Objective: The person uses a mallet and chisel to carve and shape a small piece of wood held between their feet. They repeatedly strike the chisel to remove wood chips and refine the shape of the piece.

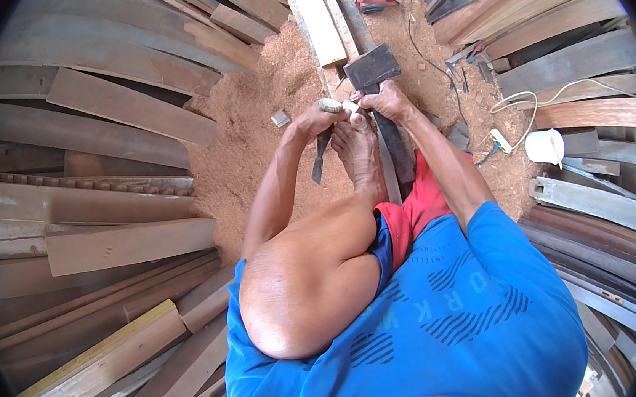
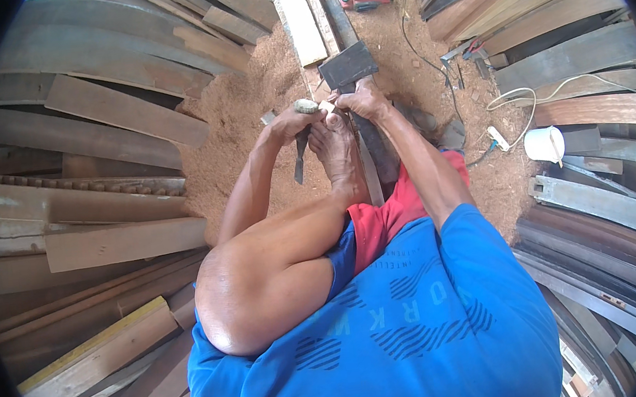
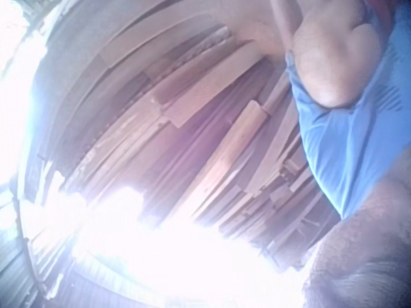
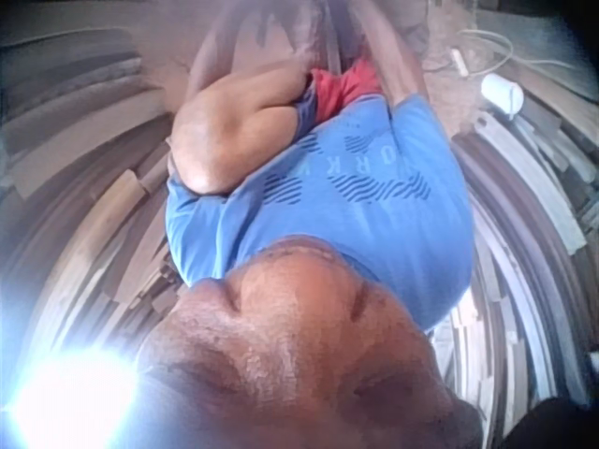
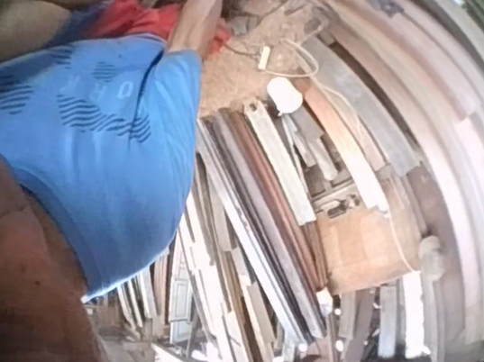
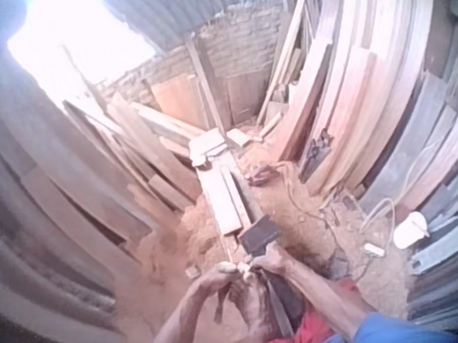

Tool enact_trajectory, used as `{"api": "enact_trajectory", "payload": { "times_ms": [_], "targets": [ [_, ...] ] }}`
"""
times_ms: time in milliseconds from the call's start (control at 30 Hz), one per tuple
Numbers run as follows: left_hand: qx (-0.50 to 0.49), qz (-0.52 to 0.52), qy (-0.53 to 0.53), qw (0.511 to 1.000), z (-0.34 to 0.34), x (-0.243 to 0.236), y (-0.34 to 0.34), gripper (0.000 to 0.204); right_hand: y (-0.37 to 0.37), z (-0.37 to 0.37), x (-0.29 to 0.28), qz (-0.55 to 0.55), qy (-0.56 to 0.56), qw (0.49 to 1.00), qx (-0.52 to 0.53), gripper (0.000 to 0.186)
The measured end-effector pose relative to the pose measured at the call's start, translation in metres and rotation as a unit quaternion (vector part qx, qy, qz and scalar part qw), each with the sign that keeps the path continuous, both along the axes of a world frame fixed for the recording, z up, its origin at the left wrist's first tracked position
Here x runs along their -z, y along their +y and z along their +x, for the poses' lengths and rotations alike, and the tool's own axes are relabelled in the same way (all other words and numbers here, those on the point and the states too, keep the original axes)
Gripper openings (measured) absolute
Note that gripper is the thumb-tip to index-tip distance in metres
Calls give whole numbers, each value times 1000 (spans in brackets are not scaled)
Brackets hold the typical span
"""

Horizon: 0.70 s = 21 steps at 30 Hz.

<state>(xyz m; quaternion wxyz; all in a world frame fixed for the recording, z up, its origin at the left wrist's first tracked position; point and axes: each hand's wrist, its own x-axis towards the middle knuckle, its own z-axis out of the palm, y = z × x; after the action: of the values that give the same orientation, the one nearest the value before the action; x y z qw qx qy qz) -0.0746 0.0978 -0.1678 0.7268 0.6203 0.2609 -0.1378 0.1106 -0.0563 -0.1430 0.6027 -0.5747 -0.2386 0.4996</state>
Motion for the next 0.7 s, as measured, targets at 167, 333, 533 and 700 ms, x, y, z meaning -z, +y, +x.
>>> {"api": "enact_trajectory", "payload": {
  "times_ms": [167, 333, 533, 700],
  "targets": [
    [-2, -40, -41, 998, 13, -30, -4, 49, -1, 1, 10, 33, 41, 998, 26, 31],
    [-57, 85, -55, 993, 17, -58, -12, 56, -10, 11, -13, -9, 8, 998, 59, 16],
    [-37, 508, -153, 847, 18, -48, -16, 45, -10, 28, 11, -166, -231, 958, 29, 35],
    [-24, 274, -62, 959, 12, -58, -11, 30, -16, 10, 8, -101, -164, 981, 4, 39]
  ]
}}
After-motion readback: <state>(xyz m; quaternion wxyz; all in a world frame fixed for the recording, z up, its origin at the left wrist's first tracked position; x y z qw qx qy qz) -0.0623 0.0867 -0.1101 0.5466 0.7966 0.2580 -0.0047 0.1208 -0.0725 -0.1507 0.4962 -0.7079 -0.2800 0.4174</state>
